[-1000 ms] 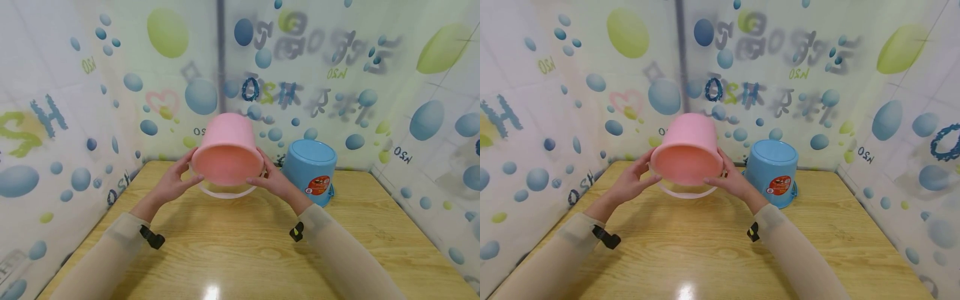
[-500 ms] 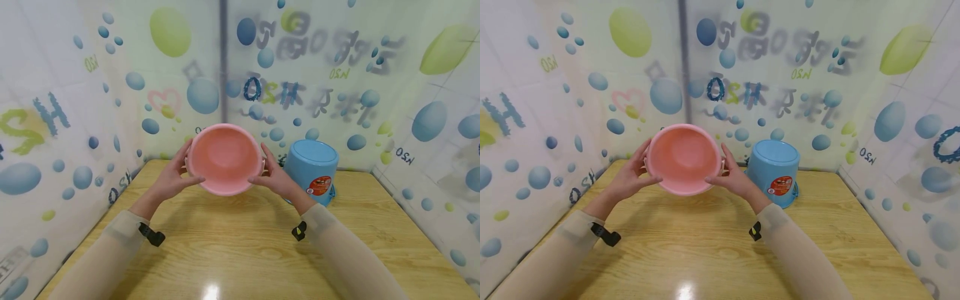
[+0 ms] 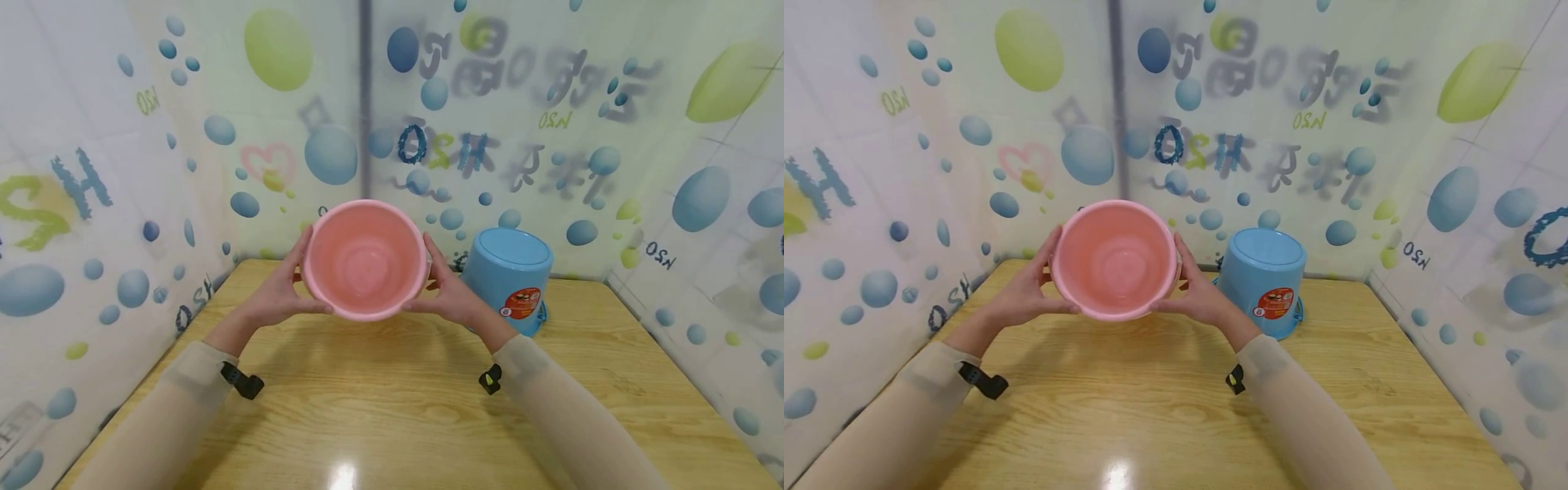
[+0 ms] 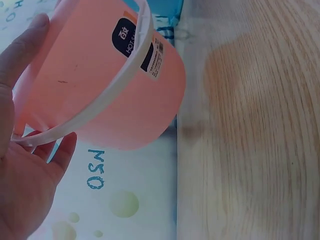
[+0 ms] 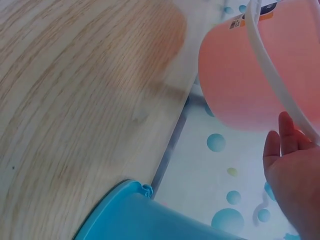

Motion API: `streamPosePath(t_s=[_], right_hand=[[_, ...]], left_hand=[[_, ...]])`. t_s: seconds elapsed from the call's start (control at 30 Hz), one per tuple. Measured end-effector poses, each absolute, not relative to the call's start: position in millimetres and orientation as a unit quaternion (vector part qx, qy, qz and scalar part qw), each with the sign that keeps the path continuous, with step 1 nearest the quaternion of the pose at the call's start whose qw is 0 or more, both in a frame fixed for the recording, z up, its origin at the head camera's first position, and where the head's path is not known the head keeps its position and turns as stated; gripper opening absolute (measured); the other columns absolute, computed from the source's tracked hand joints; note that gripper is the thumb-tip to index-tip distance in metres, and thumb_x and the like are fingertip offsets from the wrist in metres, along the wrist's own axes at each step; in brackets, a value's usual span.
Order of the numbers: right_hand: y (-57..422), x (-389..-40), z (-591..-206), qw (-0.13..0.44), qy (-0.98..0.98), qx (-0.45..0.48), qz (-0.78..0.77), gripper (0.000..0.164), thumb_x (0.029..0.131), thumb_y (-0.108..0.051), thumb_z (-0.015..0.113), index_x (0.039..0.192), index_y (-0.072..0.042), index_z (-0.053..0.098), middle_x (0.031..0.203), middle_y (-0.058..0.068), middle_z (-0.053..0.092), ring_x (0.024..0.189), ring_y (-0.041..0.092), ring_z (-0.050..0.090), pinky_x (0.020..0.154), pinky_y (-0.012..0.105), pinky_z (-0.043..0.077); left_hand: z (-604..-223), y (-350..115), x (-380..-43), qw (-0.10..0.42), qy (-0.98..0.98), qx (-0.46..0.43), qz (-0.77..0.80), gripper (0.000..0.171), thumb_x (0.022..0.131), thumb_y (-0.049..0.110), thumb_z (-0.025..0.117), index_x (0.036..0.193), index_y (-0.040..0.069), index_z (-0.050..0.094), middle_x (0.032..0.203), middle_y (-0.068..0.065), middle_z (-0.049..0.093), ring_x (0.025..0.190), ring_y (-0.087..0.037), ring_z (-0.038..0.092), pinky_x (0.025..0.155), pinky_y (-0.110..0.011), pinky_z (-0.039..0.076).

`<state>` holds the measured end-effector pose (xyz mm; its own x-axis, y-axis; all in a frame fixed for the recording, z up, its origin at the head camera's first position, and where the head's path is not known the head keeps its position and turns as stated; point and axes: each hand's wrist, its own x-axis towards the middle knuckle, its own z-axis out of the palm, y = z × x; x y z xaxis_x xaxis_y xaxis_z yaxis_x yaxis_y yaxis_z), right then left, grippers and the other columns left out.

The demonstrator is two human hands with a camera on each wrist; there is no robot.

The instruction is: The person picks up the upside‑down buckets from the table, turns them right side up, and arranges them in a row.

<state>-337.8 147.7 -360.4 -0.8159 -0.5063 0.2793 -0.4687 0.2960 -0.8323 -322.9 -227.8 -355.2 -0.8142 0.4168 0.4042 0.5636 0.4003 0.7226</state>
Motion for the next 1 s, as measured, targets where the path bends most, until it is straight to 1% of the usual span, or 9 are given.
streamPosePath(t_s=[0.07, 0.23, 0.3, 0.43, 0.53, 0.6, 0.77, 0.93, 1.0], right_hand=[[148, -338, -361, 0.013, 0.811, -0.306, -0.498, 0.135, 0.088, -0.03, 0.094, 0.174, -0.048, -0.009, 0.141, 0.021, 0.07, 0.129, 0.027, 0.059, 0.108, 0.05, 0.046], [149, -339, -359, -0.004, 0.821, -0.302, -0.484, 0.135, 0.088, -0.036, 0.096, 0.174, -0.05, -0.007, 0.138, 0.017, 0.071, 0.13, 0.027, 0.059, 0.111, 0.06, 0.044], [149, -340, -357, -0.011, 0.823, -0.299, -0.482, 0.132, 0.089, -0.041, 0.095, 0.174, -0.049, -0.006, 0.136, 0.016, 0.073, 0.13, 0.027, 0.06, 0.112, 0.063, 0.044], [148, -340, -354, -0.014, 0.821, -0.297, -0.488, 0.123, 0.094, -0.047, 0.088, 0.177, -0.041, -0.002, 0.129, 0.015, 0.077, 0.128, 0.027, 0.062, 0.108, 0.054, 0.046], [147, -339, -354, -0.013, 0.821, -0.291, -0.491, 0.115, 0.099, -0.047, 0.082, 0.178, -0.037, 0.0, 0.125, 0.013, 0.079, 0.124, 0.026, 0.065, 0.104, 0.045, 0.048], [146, -340, -354, -0.009, 0.821, -0.286, -0.494, 0.11, 0.102, -0.048, 0.078, 0.178, -0.036, -0.001, 0.121, 0.012, 0.08, 0.118, 0.027, 0.068, 0.1, 0.042, 0.051], [145, -342, -356, -0.004, 0.828, -0.274, -0.488, 0.102, 0.107, -0.057, 0.066, 0.178, -0.032, -0.002, 0.115, 0.013, 0.079, 0.1, 0.028, 0.065, 0.083, 0.038, 0.05], [142, -344, -358, 0.002, 0.832, -0.261, -0.489, 0.096, 0.111, -0.054, 0.06, 0.179, -0.026, -0.002, 0.106, 0.015, 0.073, 0.088, 0.023, 0.055, 0.08, 0.04, 0.045], [141, -345, -358, 0.009, 0.828, -0.251, -0.502, 0.092, 0.113, -0.05, 0.059, 0.179, -0.027, -0.001, 0.108, 0.015, 0.072, 0.092, 0.022, 0.058, 0.088, 0.042, 0.049]], left_hand=[[-354, -228, -323, 0.076, -0.834, -0.299, -0.459, 0.147, 0.079, 0.013, 0.102, 0.177, 0.039, -0.004, 0.186, 0.0, 0.012, 0.157, -0.033, 0.039, 0.117, -0.057, 0.05], [-352, -229, -323, 0.083, -0.835, -0.294, -0.459, 0.142, 0.081, 0.014, 0.1, 0.178, 0.036, -0.002, 0.186, -0.004, 0.013, 0.154, -0.04, 0.042, 0.122, -0.07, 0.041], [-352, -229, -324, 0.086, -0.825, -0.292, -0.476, 0.137, 0.084, 0.011, 0.098, 0.178, 0.035, 0.001, 0.186, -0.003, 0.013, 0.156, -0.042, 0.043, 0.125, -0.069, 0.039], [-351, -227, -328, 0.083, -0.805, -0.286, -0.514, 0.122, 0.091, 0.005, 0.09, 0.179, 0.03, 0.008, 0.186, -0.003, 0.014, 0.158, -0.046, 0.044, 0.116, -0.042, 0.056], [-352, -226, -330, 0.083, -0.81, -0.269, -0.515, 0.111, 0.098, 0.012, 0.084, 0.179, 0.028, 0.009, 0.185, -0.005, 0.017, 0.156, -0.047, 0.048, 0.104, -0.026, 0.059], [-352, -225, -332, 0.087, -0.818, -0.258, -0.507, 0.106, 0.101, 0.019, 0.082, 0.179, 0.026, 0.01, 0.185, -0.009, 0.02, 0.156, -0.048, 0.048, 0.107, -0.033, 0.059], [-354, -222, -335, 0.093, -0.837, -0.226, -0.489, 0.097, 0.106, 0.029, 0.076, 0.179, 0.021, 0.013, 0.181, -0.015, 0.028, 0.155, -0.048, 0.049, 0.117, -0.062, 0.052], [-357, -219, -339, 0.086, -0.845, -0.201, -0.487, 0.093, 0.108, 0.033, 0.073, 0.179, 0.021, 0.014, 0.179, -0.019, 0.032, 0.153, -0.048, 0.051, 0.116, -0.063, 0.053], [-358, -218, -341, 0.081, -0.847, -0.192, -0.489, 0.091, 0.109, 0.037, 0.071, 0.179, 0.022, 0.014, 0.179, -0.019, 0.032, 0.151, -0.046, 0.053, 0.115, -0.061, 0.053]])
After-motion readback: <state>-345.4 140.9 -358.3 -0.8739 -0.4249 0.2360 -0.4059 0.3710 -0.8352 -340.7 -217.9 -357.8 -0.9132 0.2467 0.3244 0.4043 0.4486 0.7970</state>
